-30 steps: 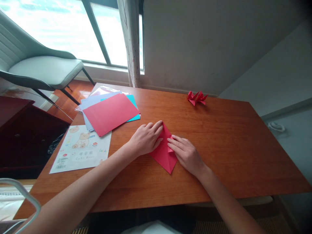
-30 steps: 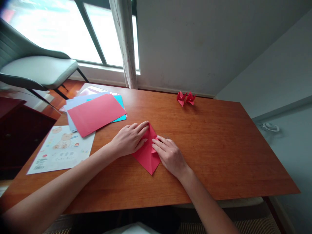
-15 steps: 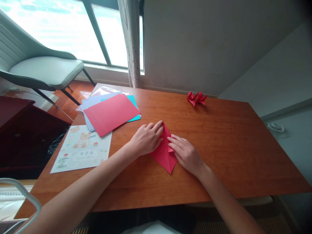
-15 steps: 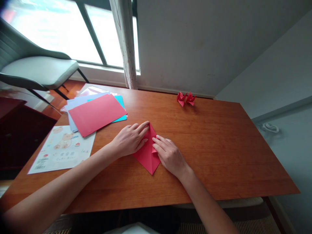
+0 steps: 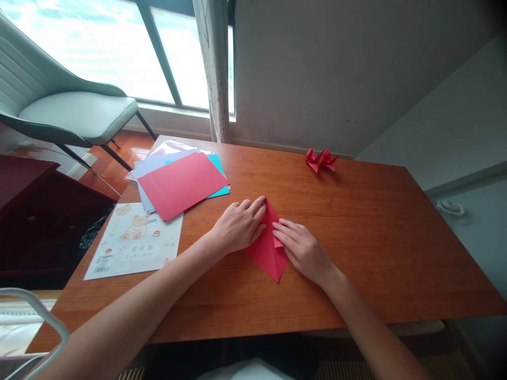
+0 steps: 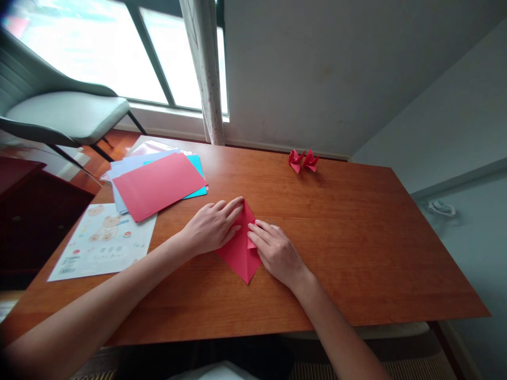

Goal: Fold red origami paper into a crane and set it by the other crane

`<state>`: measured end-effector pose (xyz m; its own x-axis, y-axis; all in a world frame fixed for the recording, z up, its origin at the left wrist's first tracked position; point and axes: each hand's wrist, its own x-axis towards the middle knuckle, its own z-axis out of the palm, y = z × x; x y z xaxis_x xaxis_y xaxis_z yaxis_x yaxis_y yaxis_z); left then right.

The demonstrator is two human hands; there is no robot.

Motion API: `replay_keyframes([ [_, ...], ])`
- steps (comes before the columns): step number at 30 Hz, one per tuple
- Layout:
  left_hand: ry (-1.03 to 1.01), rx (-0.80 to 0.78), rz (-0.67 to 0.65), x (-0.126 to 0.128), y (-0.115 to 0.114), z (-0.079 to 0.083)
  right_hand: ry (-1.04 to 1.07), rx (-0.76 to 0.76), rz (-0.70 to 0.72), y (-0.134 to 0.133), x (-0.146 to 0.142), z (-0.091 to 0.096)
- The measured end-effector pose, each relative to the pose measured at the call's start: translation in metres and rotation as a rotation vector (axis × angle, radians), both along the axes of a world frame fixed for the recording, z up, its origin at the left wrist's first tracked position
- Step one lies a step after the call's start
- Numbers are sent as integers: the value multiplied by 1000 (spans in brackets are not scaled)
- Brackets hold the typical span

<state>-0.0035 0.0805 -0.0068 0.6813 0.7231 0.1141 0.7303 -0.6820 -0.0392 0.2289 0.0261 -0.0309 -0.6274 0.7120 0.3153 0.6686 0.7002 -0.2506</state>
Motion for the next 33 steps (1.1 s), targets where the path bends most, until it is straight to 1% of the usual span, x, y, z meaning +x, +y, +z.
replay_keyframes([
  [19,-10,-4,8,-1,0,-2,26,-15,16,1,2,-2],
  [33,-5,-4,11,-1,1,-1,42,-21,6,1,0,2],
])
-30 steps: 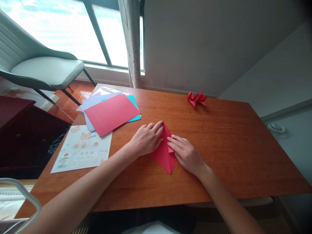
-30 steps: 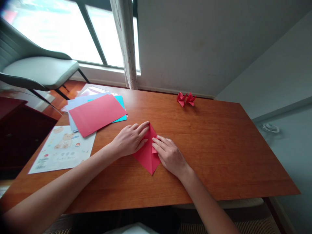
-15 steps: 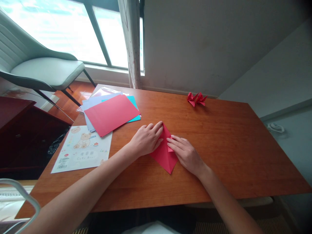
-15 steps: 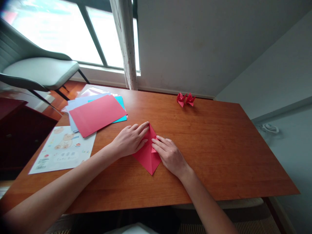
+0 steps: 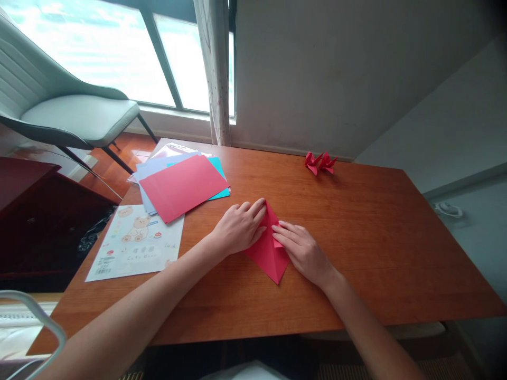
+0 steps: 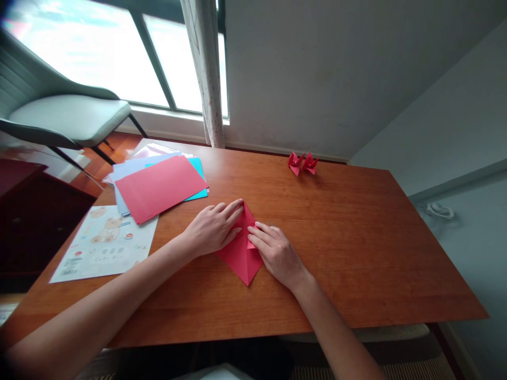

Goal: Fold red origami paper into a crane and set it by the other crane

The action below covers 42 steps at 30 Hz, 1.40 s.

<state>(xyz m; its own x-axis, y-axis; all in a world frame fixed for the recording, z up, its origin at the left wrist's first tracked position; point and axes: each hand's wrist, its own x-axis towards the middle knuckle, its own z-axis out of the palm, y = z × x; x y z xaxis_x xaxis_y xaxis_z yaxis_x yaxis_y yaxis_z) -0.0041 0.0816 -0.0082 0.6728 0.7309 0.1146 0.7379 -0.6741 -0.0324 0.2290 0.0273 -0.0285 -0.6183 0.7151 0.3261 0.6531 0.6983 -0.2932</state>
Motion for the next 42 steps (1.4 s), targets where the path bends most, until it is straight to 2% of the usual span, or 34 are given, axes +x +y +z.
replay_keyframes([
  [7,77,46,11,6,-17,11,5,20,-21,0,-2,0],
  [9,62,36,-27,9,-24,12,12,20,-18,0,-2,-1],
  [12,57,5,-7,12,-29,11,2,13,-16,0,-2,0],
  [19,71,-34,24,11,-24,5,-9,19,-23,-1,-2,-1],
  [32,76,-38,-19,8,-18,4,10,27,-5,-1,0,-3],
  [42,60,-44,-3,9,-14,1,6,15,-19,-1,-1,-3],
])
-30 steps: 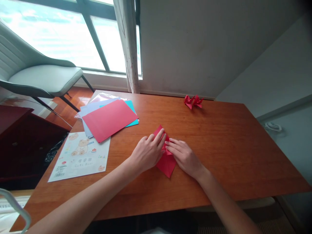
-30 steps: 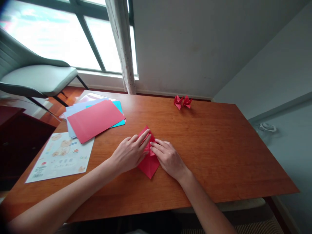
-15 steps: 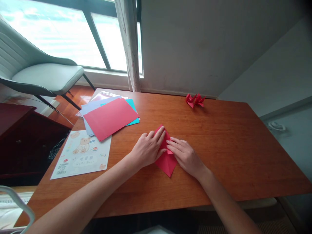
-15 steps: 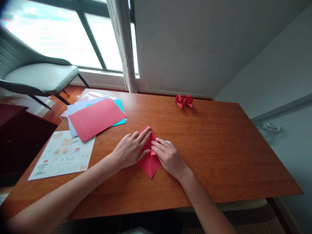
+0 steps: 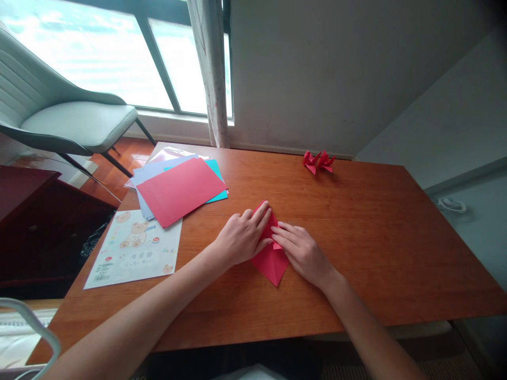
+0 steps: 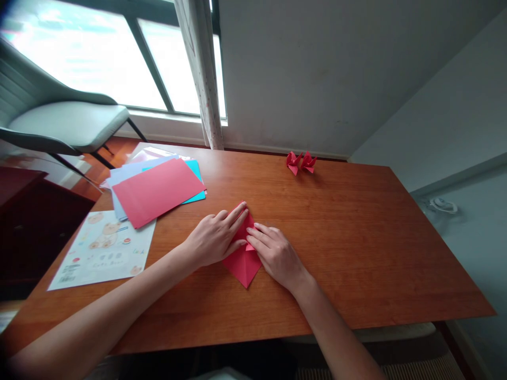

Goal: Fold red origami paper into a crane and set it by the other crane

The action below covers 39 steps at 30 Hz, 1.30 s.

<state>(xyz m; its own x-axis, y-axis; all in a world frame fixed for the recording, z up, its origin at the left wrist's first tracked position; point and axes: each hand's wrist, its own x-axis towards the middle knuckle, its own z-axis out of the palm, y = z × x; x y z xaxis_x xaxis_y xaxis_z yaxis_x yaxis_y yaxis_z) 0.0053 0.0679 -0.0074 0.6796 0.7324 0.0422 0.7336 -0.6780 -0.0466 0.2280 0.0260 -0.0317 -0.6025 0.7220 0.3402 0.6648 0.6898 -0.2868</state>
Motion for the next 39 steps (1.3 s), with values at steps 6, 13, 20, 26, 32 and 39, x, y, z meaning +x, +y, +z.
replay_keyframes([
  [6,20,-8,3,1,1,0,8,3,4,1,0,-1],
  [13,20,-18,2,1,1,0,7,-4,6,0,1,-2],
  [20,31,-14,-2,1,3,-1,11,-5,5,1,1,-1],
  [26,30,-28,-4,1,3,1,8,-14,11,1,1,-1],
  [32,-8,-60,-20,-3,9,3,-14,-24,8,0,1,0],
  [39,-12,-90,-43,-7,11,6,-15,-25,-6,0,1,1],
])
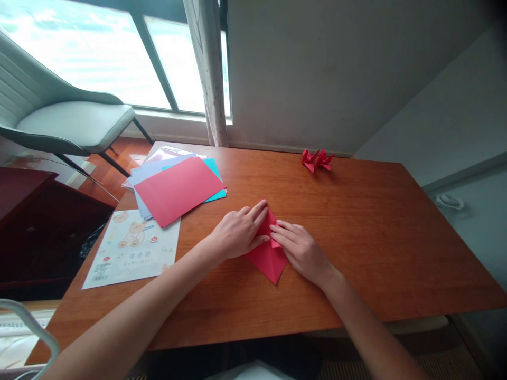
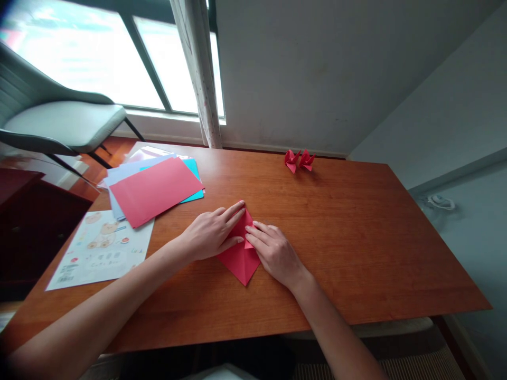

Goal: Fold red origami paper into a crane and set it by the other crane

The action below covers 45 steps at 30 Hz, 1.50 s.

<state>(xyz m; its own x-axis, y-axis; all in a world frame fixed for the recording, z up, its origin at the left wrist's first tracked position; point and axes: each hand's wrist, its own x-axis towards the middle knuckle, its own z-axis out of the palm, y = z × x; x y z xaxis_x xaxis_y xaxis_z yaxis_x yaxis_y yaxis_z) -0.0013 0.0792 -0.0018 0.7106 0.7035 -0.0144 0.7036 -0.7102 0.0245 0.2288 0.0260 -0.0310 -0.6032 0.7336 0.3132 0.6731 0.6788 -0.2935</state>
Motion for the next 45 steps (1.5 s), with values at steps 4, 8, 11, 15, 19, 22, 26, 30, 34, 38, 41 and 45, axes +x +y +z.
replay_keyframes([
  [4,1,-44,-41,-3,3,5,8,6,9,0,0,0],
  [8,21,-65,-62,-6,7,8,-10,5,6,0,0,2],
  [11,20,-81,-83,-8,10,10,-8,4,2,0,-1,3],
  [15,11,-114,-143,-13,16,15,-10,-6,-4,0,-1,3],
  [19,25,-143,-210,-18,23,20,-4,-1,4,0,-1,2],
  [22,34,-152,-254,-21,28,23,-1,0,10,0,-1,1],
  [26,72,-177,-269,-24,31,26,0,0,19,0,0,-1],
  [30,73,-175,-258,-24,31,29,16,8,10,1,-1,-2],
  [34,62,-176,-263,-24,30,31,37,-12,5,0,-2,1],
  [38,47,-181,-262,-24,30,30,138,-104,8,-2,-1,9],
  [41,36,-185,-250,-25,29,29,362,-248,-37,4,2,15],
  [45,18,-190,-244,-25,29,28,499,-349,-315,30,-1,16],
])
